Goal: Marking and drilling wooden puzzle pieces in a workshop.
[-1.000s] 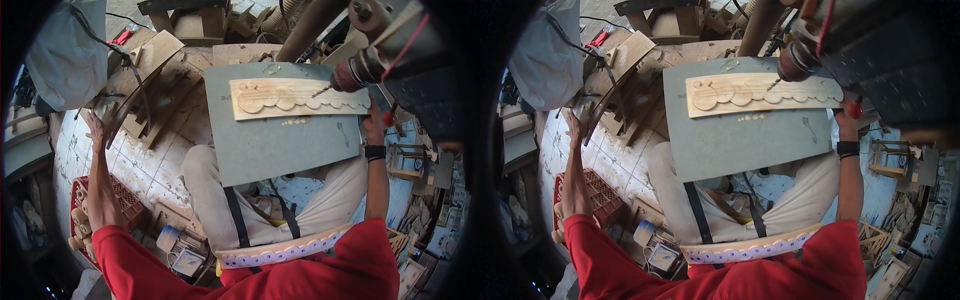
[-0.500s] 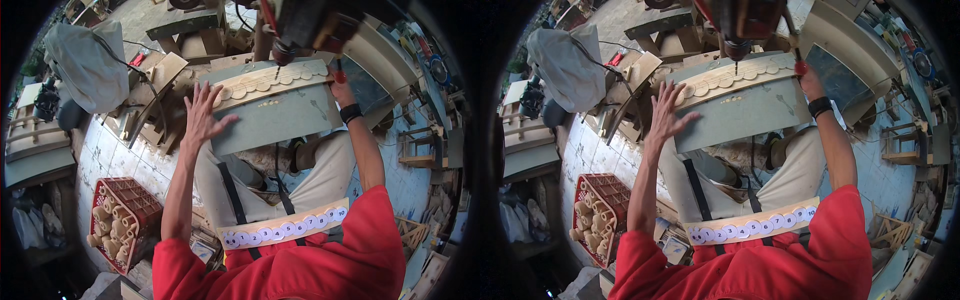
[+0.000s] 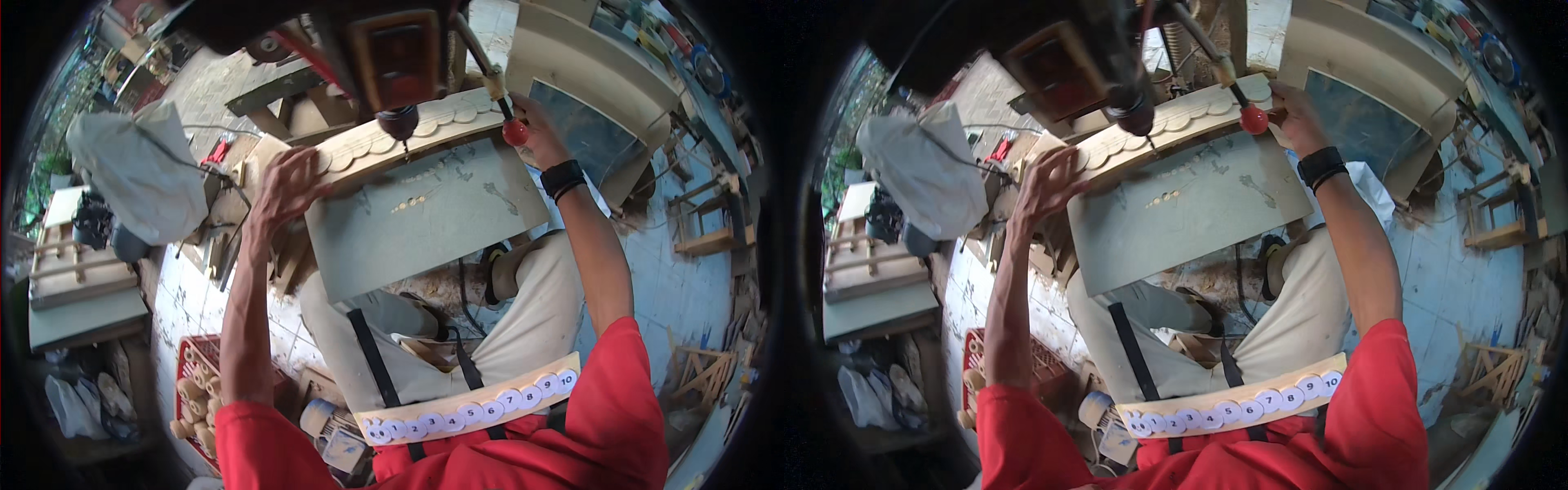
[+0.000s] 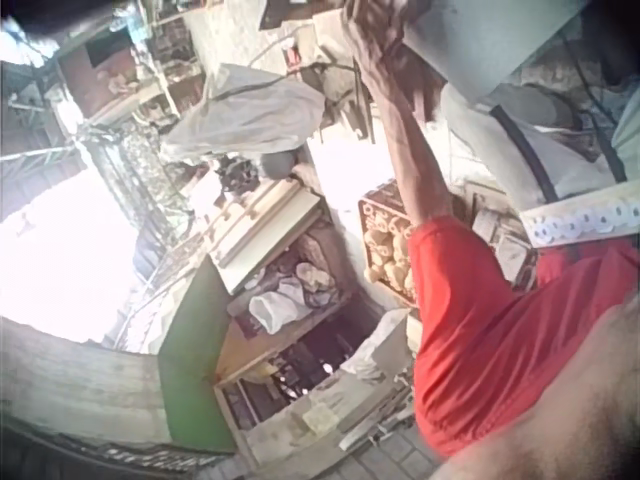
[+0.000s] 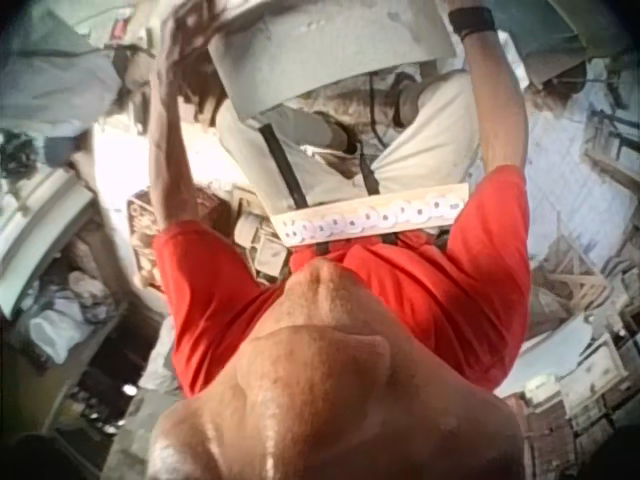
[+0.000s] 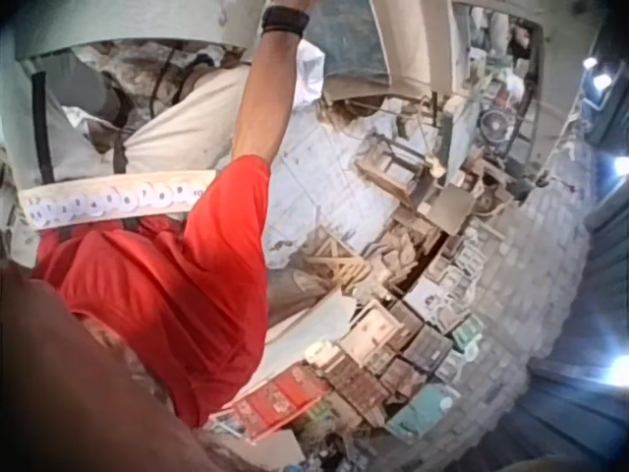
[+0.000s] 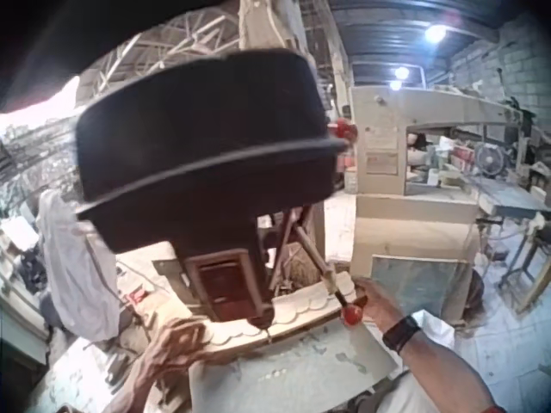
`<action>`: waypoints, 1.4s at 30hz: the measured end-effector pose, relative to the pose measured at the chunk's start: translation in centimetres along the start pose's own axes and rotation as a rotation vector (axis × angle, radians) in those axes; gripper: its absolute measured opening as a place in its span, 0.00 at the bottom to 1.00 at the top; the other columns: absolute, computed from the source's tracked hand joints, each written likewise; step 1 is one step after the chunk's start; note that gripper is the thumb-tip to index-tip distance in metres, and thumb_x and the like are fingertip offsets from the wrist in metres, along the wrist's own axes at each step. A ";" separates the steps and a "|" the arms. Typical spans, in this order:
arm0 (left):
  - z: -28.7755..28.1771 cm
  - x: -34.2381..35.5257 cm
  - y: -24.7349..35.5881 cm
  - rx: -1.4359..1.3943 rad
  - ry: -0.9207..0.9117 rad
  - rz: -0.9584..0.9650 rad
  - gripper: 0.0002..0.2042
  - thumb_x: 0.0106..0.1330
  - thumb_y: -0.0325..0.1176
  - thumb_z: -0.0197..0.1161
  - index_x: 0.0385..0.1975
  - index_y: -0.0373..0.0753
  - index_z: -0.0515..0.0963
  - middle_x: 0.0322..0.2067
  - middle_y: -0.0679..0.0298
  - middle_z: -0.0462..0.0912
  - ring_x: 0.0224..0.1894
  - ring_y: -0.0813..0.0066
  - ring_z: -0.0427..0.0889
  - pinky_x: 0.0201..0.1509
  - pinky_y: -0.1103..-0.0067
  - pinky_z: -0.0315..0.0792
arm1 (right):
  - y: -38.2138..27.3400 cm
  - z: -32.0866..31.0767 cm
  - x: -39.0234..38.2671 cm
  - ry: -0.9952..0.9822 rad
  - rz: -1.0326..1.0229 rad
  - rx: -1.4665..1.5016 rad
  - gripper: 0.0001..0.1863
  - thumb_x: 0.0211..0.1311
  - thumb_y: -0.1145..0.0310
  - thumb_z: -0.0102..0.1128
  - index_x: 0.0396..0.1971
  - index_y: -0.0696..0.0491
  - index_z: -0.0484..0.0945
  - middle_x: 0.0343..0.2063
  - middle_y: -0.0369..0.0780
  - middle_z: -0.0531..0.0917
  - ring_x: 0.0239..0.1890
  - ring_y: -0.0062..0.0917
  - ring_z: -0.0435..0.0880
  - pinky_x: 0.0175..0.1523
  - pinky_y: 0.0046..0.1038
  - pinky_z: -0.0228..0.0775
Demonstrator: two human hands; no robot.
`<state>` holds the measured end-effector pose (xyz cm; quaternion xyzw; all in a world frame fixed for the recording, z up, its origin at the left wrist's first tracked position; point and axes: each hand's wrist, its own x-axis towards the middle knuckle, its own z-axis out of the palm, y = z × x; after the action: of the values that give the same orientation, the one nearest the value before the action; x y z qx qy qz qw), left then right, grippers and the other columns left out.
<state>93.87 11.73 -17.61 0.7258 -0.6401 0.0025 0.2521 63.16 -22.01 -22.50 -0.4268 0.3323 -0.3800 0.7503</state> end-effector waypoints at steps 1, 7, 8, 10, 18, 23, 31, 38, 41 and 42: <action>-0.1 -0.5 -0.1 0.025 0.005 0.014 0.33 0.48 0.47 0.77 0.52 0.35 0.78 0.51 0.49 0.80 0.55 0.53 0.79 0.59 0.66 0.71 | 0.8 -0.5 0.7 -0.002 0.042 0.031 0.12 0.65 0.65 0.59 0.43 0.56 0.80 0.28 0.34 0.81 0.28 0.20 0.80 0.32 0.24 0.74; -1.6 -1.7 1.1 0.022 -0.008 -0.103 0.33 0.47 0.44 0.78 0.52 0.32 0.77 0.54 0.49 0.78 0.56 0.53 0.77 0.61 0.67 0.71 | 1.1 -0.5 -0.3 -0.147 0.030 0.060 0.14 0.64 0.64 0.60 0.44 0.58 0.80 0.36 0.38 0.84 0.35 0.22 0.84 0.40 0.24 0.77; -1.8 -1.7 1.3 0.024 -0.014 -0.104 0.33 0.47 0.44 0.78 0.52 0.32 0.77 0.54 0.49 0.78 0.56 0.53 0.77 0.61 0.67 0.71 | 1.3 -0.3 -0.4 -0.145 0.004 0.056 0.14 0.63 0.62 0.62 0.44 0.55 0.81 0.35 0.36 0.84 0.35 0.22 0.83 0.40 0.24 0.76; -2.0 -2.2 1.7 0.062 -0.010 -0.098 0.33 0.48 0.44 0.78 0.53 0.33 0.77 0.54 0.49 0.78 0.56 0.53 0.77 0.61 0.67 0.71 | 1.6 -0.4 -0.9 -0.155 -0.030 0.018 0.15 0.64 0.61 0.61 0.45 0.53 0.81 0.35 0.34 0.84 0.36 0.19 0.82 0.41 0.22 0.74; 0.6 -3.1 0.3 -0.002 0.100 -0.105 0.31 0.50 0.44 0.76 0.52 0.31 0.78 0.54 0.49 0.78 0.58 0.54 0.76 0.61 0.66 0.71 | 2.8 -2.2 0.4 -0.175 -0.070 -0.185 0.19 0.66 0.56 0.57 0.51 0.50 0.80 0.37 0.29 0.82 0.36 0.12 0.76 0.45 0.19 0.69; 1.5 -4.2 -2.2 -0.283 0.184 -0.224 0.29 0.54 0.41 0.74 0.53 0.31 0.77 0.52 0.53 0.80 0.57 0.62 0.77 0.61 0.71 0.70 | 1.7 2.6 -4.7 -0.016 -0.414 -0.425 0.15 0.67 0.60 0.55 0.45 0.53 0.81 0.38 0.32 0.82 0.38 0.19 0.79 0.47 0.26 0.71; 3.1 -3.4 -1.4 -0.425 0.239 -0.272 0.30 0.55 0.41 0.73 0.55 0.33 0.74 0.52 0.55 0.80 0.56 0.66 0.78 0.60 0.72 0.69 | 2.6 0.7 -14.3 -0.783 -1.061 -1.464 0.22 0.71 0.60 0.48 0.57 0.59 0.72 0.60 0.52 0.70 0.64 0.42 0.67 0.66 0.42 0.61; 3.3 -4.1 -1.4 -0.445 0.273 -0.301 0.37 0.53 0.43 0.75 0.60 0.36 0.64 0.51 0.53 0.80 0.56 0.61 0.78 0.60 0.70 0.70 | 5.3 6.5 -8.5 -0.912 -0.894 -1.525 0.30 0.73 0.47 0.41 0.61 0.56 0.69 0.60 0.52 0.72 0.64 0.43 0.70 0.66 0.40 0.64; 2.7 -4.6 -1.2 -0.418 0.291 -0.318 0.38 0.53 0.43 0.75 0.60 0.36 0.64 0.51 0.52 0.81 0.56 0.62 0.78 0.60 0.69 0.70 | 0.4 2.5 -7.1 -0.646 -0.411 -1.727 0.26 0.72 0.48 0.43 0.48 0.57 0.74 0.34 0.49 0.82 0.32 0.42 0.83 0.39 0.41 0.74; 2.7 -4.7 -0.9 -0.408 0.287 -0.309 0.38 0.53 0.43 0.75 0.60 0.36 0.64 0.51 0.52 0.81 0.56 0.62 0.78 0.61 0.70 0.69 | -0.6 2.1 -7.7 -0.282 -0.199 -1.548 0.18 0.73 0.59 0.45 0.49 0.59 0.73 0.32 0.50 0.80 0.33 0.40 0.82 0.40 0.41 0.73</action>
<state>93.00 15.16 -21.86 0.7413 -0.4671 -0.0621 0.4779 60.92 -14.82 -19.80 -0.8991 0.3642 -0.0488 0.2380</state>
